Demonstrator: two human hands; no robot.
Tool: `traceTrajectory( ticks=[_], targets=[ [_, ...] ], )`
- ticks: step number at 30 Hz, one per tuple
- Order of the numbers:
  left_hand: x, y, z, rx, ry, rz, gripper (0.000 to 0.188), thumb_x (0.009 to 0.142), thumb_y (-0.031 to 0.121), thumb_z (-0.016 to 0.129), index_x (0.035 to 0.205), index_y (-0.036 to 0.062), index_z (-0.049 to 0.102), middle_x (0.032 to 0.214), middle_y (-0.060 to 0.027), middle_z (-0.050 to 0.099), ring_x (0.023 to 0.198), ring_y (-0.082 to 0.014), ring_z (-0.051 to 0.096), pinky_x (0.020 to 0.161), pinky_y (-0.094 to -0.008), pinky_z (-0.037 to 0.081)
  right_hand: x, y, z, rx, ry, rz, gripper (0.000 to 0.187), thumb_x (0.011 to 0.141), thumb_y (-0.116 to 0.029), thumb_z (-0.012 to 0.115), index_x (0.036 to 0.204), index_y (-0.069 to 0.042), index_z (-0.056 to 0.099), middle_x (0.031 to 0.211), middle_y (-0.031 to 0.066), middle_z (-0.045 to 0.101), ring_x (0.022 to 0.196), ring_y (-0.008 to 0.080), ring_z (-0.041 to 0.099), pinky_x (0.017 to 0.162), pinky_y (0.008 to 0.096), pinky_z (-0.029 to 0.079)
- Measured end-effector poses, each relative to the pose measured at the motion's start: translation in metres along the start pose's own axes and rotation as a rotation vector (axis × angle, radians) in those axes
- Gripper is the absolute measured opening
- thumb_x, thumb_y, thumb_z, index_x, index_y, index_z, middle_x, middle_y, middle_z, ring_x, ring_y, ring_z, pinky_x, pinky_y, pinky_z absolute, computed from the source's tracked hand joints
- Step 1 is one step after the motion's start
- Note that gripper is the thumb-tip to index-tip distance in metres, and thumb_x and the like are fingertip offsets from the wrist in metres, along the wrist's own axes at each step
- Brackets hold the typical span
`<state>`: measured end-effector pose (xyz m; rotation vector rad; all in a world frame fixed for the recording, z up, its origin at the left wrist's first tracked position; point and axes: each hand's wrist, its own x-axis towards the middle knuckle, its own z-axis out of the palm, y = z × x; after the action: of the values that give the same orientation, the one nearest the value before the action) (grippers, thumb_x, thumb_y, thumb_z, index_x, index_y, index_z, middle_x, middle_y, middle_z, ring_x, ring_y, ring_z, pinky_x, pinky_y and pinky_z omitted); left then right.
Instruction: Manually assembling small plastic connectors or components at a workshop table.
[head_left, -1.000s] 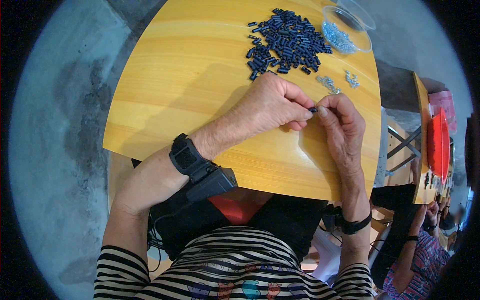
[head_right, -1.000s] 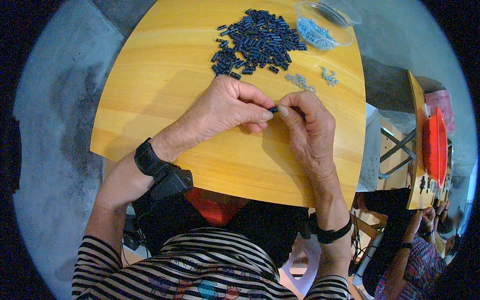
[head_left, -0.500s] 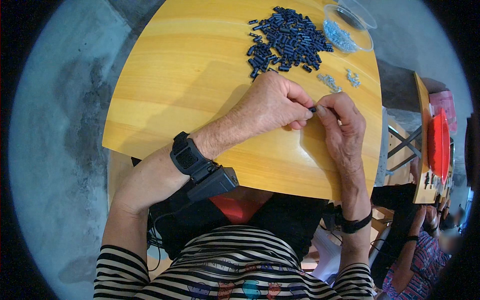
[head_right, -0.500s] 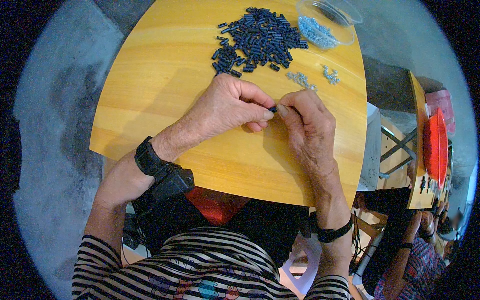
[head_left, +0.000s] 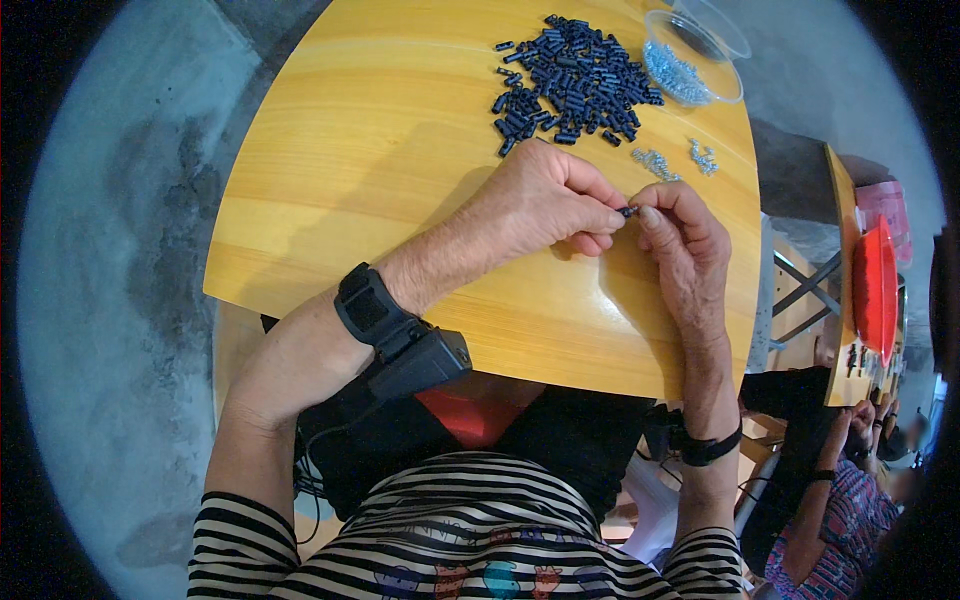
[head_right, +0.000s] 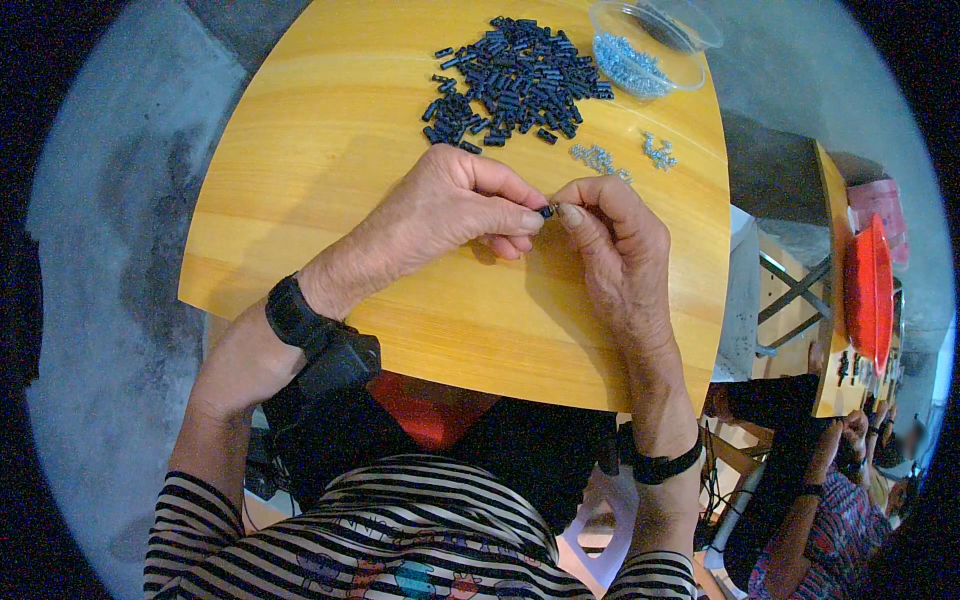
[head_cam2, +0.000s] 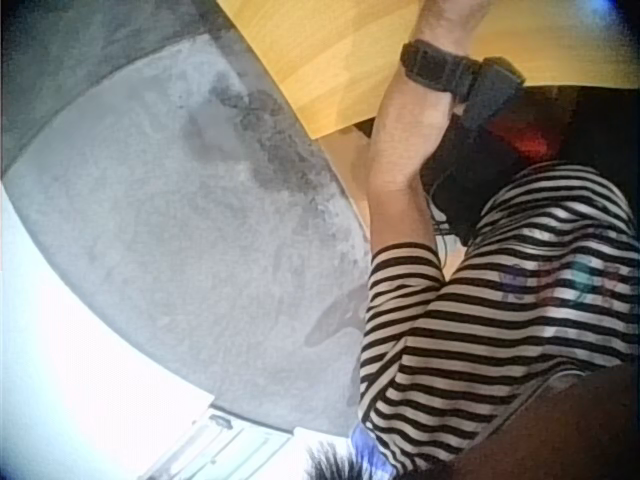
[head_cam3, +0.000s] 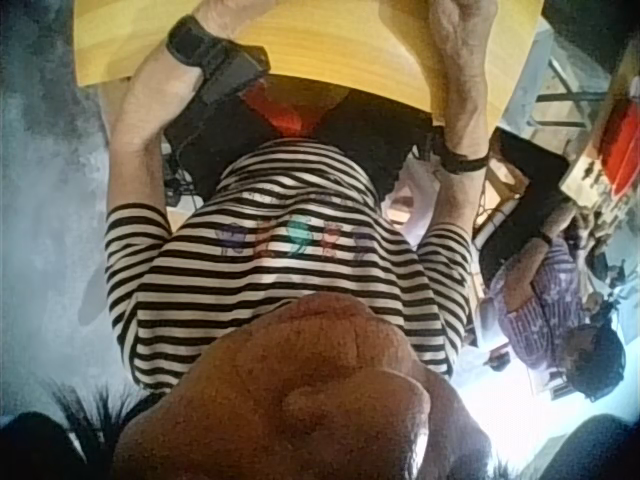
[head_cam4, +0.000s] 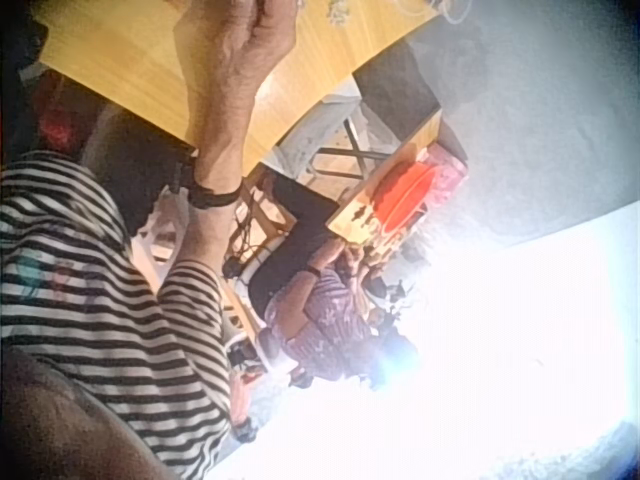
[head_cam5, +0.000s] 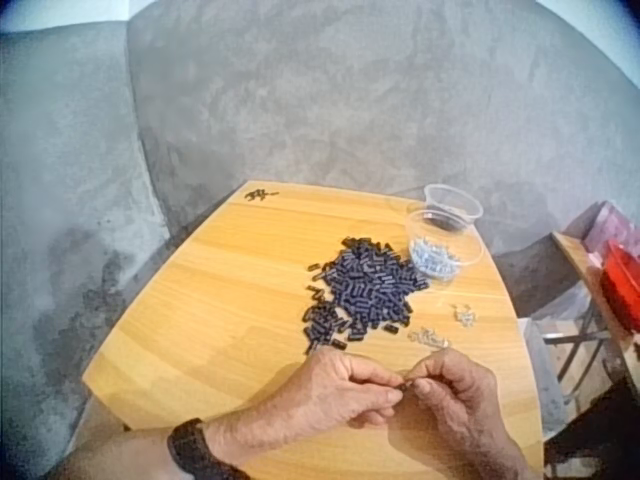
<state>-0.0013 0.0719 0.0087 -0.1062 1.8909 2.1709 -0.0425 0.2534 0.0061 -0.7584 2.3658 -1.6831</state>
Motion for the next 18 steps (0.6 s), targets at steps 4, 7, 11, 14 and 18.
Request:
traceTrajectory(
  ticks=[4, 7, 11, 14, 18],
  targets=[
    [-0.0003, 0.0004, 0.0007, -0.006, -0.012, -0.001, 0.018, 0.080, 0.008, 0.066, 0.093, -0.0046, 0.064, 0.075, -0.0099, 0.066, 0.063, -0.0114, 0.064, 0.057, -0.0212, 0.053, -0.0006, -0.0013, -0.0005, 0.053, -0.022, 0.061, 0.004, 0.083, -0.004, 0.059, 0.084, -0.001, 0.057, 0.073, 0.0001, 0.054, 0.068, 0.0078, 0.049, 0.062, 0.0217, 0.041],
    [0.0010, -0.0025, 0.0008, 0.001, -0.007, 0.021, 0.019, 0.080, 0.008, 0.066, 0.093, -0.0048, 0.064, 0.074, -0.0097, 0.066, 0.062, -0.0112, 0.063, 0.057, -0.0211, 0.053, 0.0000, 0.0021, -0.0015, 0.003, -0.024, 0.051, 0.004, 0.082, -0.004, 0.060, 0.083, -0.001, 0.057, 0.072, 0.0007, 0.053, 0.068, 0.0087, 0.049, 0.061, 0.0223, 0.041],
    [0.0010, -0.0021, 0.0017, 0.032, 0.003, 0.019, 0.019, 0.079, 0.007, 0.067, 0.092, -0.0050, 0.064, 0.073, -0.0097, 0.066, 0.060, -0.0110, 0.063, 0.055, -0.0210, 0.053, 0.0004, 0.0040, -0.0020, -0.204, -0.016, -0.088, 0.005, 0.080, -0.003, 0.061, 0.081, -0.001, 0.056, 0.071, 0.0051, 0.053, 0.067, 0.0150, 0.052, 0.062, 0.0258, 0.042],
    [0.0013, -0.0024, 0.0017, 0.046, 0.010, 0.009, 0.018, 0.078, 0.007, 0.067, 0.092, -0.0050, 0.064, 0.073, -0.0099, 0.066, 0.060, -0.0110, 0.063, 0.055, -0.0209, 0.053, 0.0015, 0.0003, -0.0010, -0.306, -0.009, -0.215, 0.005, 0.079, -0.002, 0.061, 0.080, -0.001, 0.056, 0.071, 0.0084, 0.053, 0.067, 0.0200, 0.053, 0.062, 0.0283, 0.043],
    [0.0020, -0.0014, 0.0040, 0.066, 0.028, 0.000, 0.018, 0.078, 0.006, 0.067, 0.092, -0.0050, 0.065, 0.074, -0.0102, 0.066, 0.060, -0.0110, 0.063, 0.055, -0.0208, 0.053, 0.0024, 0.0020, -0.0019, -0.318, 0.004, -0.265, 0.004, 0.079, -0.002, 0.060, 0.080, -0.001, 0.056, 0.071, 0.0091, 0.053, 0.067, 0.0214, 0.054, 0.062, 0.0288, 0.043]
  ],
)
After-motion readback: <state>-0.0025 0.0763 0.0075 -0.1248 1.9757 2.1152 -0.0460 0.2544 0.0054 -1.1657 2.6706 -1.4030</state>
